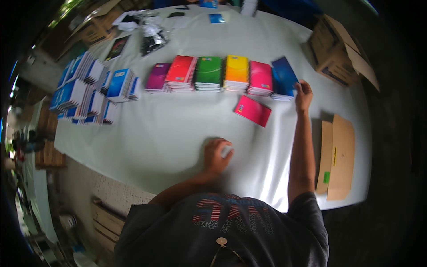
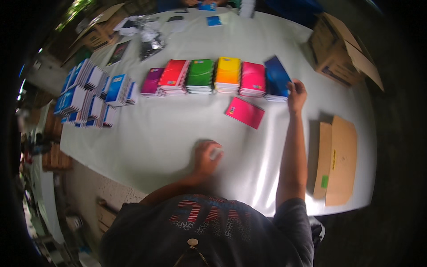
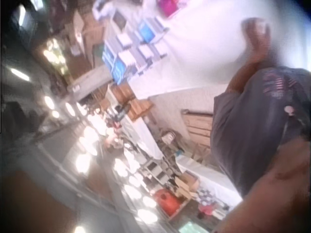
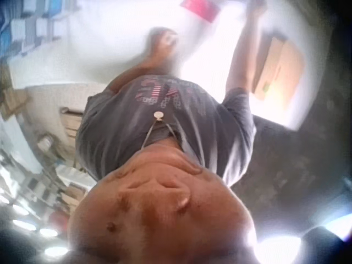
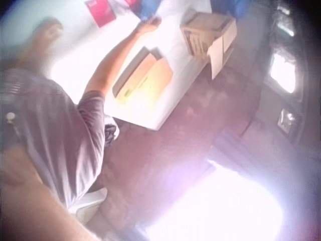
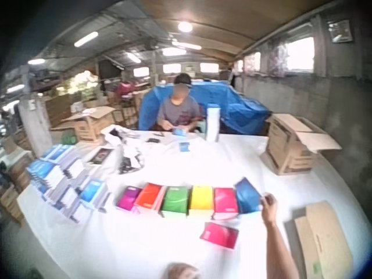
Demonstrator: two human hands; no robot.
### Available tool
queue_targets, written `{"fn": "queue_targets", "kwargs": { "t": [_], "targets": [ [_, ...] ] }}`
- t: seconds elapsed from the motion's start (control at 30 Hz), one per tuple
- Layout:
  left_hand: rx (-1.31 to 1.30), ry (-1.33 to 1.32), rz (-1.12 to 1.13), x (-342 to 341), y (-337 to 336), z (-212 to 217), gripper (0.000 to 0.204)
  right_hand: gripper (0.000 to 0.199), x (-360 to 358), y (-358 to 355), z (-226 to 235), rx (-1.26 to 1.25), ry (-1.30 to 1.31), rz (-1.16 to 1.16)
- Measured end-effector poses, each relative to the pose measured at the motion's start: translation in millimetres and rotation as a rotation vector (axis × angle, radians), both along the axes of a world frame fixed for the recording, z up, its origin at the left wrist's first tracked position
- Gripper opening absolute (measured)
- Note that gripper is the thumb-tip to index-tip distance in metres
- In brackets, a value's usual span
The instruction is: The person picks up colorful spiral notebooks from different stacks on a table and organizes them into a single larger stack.
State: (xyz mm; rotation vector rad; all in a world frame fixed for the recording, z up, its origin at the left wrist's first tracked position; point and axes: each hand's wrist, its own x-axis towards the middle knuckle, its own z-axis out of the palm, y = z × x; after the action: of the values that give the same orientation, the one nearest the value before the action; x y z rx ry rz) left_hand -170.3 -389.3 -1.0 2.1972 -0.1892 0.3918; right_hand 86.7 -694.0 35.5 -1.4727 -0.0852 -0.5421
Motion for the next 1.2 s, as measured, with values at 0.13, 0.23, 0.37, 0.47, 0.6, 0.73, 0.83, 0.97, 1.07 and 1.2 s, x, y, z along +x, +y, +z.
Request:
{"fn": "queue_targets", "kwargs": {
  "t": [0.13,0.23,0.37,0.47,0.6,0.73,0.83,0.97,1.07,1.2],
  "targets": [
    [-1.3,0.856,-0.039,24,17,28,0.055,0.012,-112,55,45,-0.192,0.0,0.142],
    [-1.344,1.192,-0.432,38,16,62,0.058,0.018,-182,83,41,-0.386,-0.012,0.435],
    [-1.087,1.055,-0.503,45,-7,53,0.047,0.028,-238,89,3,0.176,0.25,0.305],
    [-0.807,0.942,-0.609,52,-25,55,0.049,0.043,-264,75,-2,0.884,0.58,0.394],
    [-0.246,0.805,-0.944,59,-51,59,0.04,0.042,-282,56,-15,0.439,0.728,0.63],
    [0.35,0.641,-1.026,74,-63,80,0.036,0.044,-275,58,1,0.254,0.744,0.664],
    [0.137,0.574,-0.845,103,-75,86,0.034,0.029,-276,49,-15,0.244,0.692,0.483],
    [0.306,0.134,-0.604,151,-72,61,0.041,0.024,-279,46,-2,0.078,0.762,0.427],
    [0.472,0.072,-0.567,163,-66,41,0.062,0.028,-281,57,3,-0.008,0.847,0.487],
    [0.712,-0.076,-0.412,166,-51,12,0.094,0.037,-281,53,-13,0.308,0.9,0.532]
  ]
}}
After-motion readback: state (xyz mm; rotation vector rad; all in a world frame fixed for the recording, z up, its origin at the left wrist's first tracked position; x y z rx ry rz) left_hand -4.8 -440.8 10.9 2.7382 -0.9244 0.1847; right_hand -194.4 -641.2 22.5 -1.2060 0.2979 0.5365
